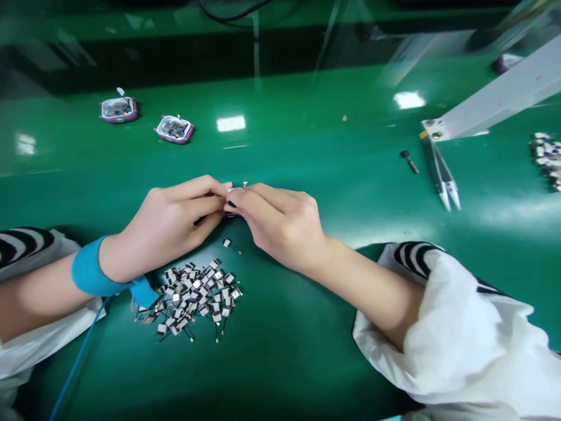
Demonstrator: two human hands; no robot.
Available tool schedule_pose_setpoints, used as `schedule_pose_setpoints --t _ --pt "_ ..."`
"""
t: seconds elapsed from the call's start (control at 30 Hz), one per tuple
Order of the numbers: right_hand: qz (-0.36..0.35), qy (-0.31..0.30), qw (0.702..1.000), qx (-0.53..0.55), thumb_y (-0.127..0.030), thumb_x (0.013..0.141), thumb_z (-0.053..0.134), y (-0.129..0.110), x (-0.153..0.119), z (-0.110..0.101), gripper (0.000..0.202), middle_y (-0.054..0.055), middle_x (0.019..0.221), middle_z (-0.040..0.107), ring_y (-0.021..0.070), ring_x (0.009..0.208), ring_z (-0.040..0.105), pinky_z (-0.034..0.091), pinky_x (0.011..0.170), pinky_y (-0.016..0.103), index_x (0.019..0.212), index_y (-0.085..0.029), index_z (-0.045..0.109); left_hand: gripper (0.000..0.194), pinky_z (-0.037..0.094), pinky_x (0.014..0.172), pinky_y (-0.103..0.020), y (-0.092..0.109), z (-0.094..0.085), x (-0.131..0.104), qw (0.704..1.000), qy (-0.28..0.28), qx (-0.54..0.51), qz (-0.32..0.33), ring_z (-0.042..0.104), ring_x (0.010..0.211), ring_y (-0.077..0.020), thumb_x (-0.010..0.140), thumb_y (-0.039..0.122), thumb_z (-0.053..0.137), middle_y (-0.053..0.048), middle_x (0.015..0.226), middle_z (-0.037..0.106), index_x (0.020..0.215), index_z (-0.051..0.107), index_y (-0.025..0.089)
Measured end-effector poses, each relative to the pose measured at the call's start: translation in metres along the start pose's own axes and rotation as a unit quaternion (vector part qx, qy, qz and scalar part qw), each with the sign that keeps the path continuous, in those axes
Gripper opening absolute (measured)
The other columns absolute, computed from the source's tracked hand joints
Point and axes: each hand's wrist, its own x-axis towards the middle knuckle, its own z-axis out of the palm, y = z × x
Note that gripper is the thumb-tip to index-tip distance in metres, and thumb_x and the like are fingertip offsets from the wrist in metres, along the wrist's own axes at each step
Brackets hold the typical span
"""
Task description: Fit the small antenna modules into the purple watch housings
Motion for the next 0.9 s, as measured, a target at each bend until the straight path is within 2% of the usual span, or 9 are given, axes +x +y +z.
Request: schedule_pose_setpoints --t 0.23,0.4,0.47,0.57,0.6,0.67,0.73,0.8,0.9 --pt "0.031 -0.006 0.999 0.042 -0.014 0.079 0.053 0.0 -0.003 0.002 0.008 -0.001 0.073 0.068 0.0058 0.063 0.062 0.047 0.058 0.013 0.077 -0.019 0.058 0.024 0.043 0.054 -0.022 0.001 0.002 0.0 0.999 0.0 0.031 0.019 0.059 0.069 -0.0122 0.087 0.016 0.036 -0.002 0.089 0.056 0.087 0.059 0.014" --pt "0.187 -0.045 0.956 0.22 -0.023 0.087 0.04 0.021 0.032 0.004 0.01 -0.001 0.072 0.062 0.008 0.066 0.062 0.049 0.061 0.019 0.085 -0.018 0.049 0.026 0.048 0.074 -0.026 -0.001 0.001 -0.007 0.999 -0.033 -0.029 0.019 0.057 0.082 -0.0148 0.085 0.01 0.035 -0.005 0.093 0.055 0.097 0.058 0.014" --pt "0.175 -0.1 0.954 0.223 -0.025 0.088 0.035 0.031 0.061 0.019 0.014 -0.002 0.068 0.059 0.0083 0.06 0.059 0.047 0.057 0.02 0.086 -0.019 0.047 0.026 0.047 0.081 -0.029 -0.004 -0.001 -0.012 0.998 -0.034 -0.052 0.021 0.055 0.089 -0.0174 0.084 0.009 0.034 -0.006 0.093 0.055 0.095 0.058 0.012" --pt "0.108 -0.219 0.965 0.094 -0.031 0.083 0.045 0.029 0.104 0.053 0.017 0.005 0.087 0.06 0.0143 0.08 0.058 0.045 0.073 0.027 0.089 -0.015 0.051 0.024 0.046 0.084 -0.031 -0.008 -0.004 -0.021 0.998 -0.022 -0.061 0.016 0.053 0.093 -0.0197 0.084 0.009 0.036 -0.008 0.089 0.057 0.091 0.06 0.011" --pt "0.093 -0.254 0.961 0.062 -0.038 0.077 0.053 0.025 0.114 0.065 0.03 0.009 0.095 0.059 0.0179 0.088 0.057 0.044 0.077 0.029 0.094 -0.013 0.051 0.023 0.046 0.083 -0.031 -0.008 -0.005 -0.023 0.998 -0.017 -0.06 0.01 0.053 0.092 -0.0196 0.084 0.01 0.037 -0.008 0.088 0.057 0.091 0.059 0.011" --pt "0.076 -0.289 0.953 0.042 -0.042 0.066 0.063 0.016 0.128 0.085 0.044 0.013 0.097 0.059 0.0227 0.089 0.056 0.044 0.075 0.031 0.095 -0.01 0.054 0.022 0.047 0.079 -0.03 -0.008 -0.008 -0.028 0.998 -0.004 -0.068 -0.006 0.054 0.087 -0.0184 0.084 0.012 0.039 -0.007 0.086 0.059 0.095 0.058 0.012" --pt "0.069 -0.303 0.95 0.039 -0.036 0.064 0.064 0.012 0.132 0.094 0.034 0.012 0.089 0.062 0.0226 0.082 0.058 0.045 0.07 0.031 0.086 -0.011 0.058 0.019 0.047 0.077 -0.027 -0.01 -0.013 -0.031 0.996 0.013 -0.087 -0.022 0.056 0.084 -0.0164 0.084 0.014 0.042 -0.005 0.085 0.061 0.097 0.056 0.013" --pt "0.065 -0.306 0.949 0.037 -0.032 0.064 0.062 0.021 0.127 0.087 0.025 0.009 0.08 0.064 0.0206 0.073 0.06 0.045 0.064 0.029 0.079 -0.012 0.06 0.017 0.047 0.075 -0.024 -0.018 -0.021 -0.033 0.992 0.039 -0.113 -0.045 0.057 0.08 -0.0132 0.083 0.015 0.045 -0.003 0.086 0.062 0.097 0.054 0.015" --pt "0.05 -0.288 0.955 0.046 -0.034 0.063 0.063 0.052 0.1 0.05 0.025 0.008 0.077 0.065 0.0186 0.068 0.061 0.046 0.058 0.028 0.079 -0.014 0.06 0.018 0.046 0.072 -0.021 -0.052 -0.04 -0.036 0.977 0.103 -0.149 -0.115 0.058 0.075 -0.0096 0.08 0.013 0.047 -0.002 0.087 0.062 0.098 0.052 0.015"
